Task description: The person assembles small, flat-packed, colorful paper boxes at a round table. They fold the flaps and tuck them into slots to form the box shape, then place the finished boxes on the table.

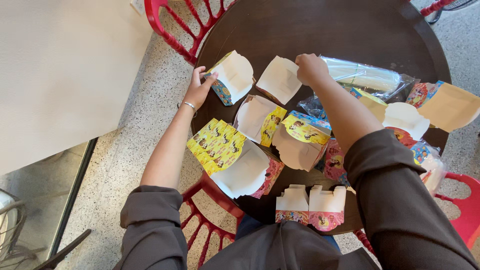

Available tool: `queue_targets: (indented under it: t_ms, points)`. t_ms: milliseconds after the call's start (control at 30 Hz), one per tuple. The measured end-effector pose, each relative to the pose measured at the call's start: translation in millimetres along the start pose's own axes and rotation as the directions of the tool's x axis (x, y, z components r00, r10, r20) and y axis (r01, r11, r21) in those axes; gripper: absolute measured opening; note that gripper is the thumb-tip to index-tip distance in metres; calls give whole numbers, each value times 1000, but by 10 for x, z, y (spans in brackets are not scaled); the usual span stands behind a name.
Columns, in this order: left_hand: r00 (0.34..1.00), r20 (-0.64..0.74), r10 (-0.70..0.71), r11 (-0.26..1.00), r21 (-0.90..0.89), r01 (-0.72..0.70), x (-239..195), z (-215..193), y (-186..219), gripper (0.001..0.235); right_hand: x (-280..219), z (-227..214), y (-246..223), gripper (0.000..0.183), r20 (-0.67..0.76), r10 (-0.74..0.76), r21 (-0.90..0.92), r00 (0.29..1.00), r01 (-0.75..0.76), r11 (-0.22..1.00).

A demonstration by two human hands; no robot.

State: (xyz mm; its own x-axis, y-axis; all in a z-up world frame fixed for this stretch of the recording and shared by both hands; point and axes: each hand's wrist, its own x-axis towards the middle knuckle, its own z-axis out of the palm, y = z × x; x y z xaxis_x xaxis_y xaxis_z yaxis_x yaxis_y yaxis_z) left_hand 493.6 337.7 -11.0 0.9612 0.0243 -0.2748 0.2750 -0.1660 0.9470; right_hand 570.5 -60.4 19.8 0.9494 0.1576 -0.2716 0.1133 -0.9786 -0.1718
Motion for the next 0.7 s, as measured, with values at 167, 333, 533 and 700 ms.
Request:
queue_targets:
  t_ms: [167,333,533,700]
  points:
    - [927,30,-374,928,22,373,-136,95,208,105,-25,-187,-171,19,1,65,2,998,-65,998]
    - [997,-37,-64,996,52,66,-75,225,60,104,21,-139,-203,20,95,-70,-140,993,83,987]
    - [969,-12,-247,968,51,248,-57,107,-58,88,226,-141,35,19,-108,-10,-88,994,1,996]
    - [993,44,-107,994,41,105,-72,-30,-125,78,389,-11,-126,17,-131,-9,42,991,15,999]
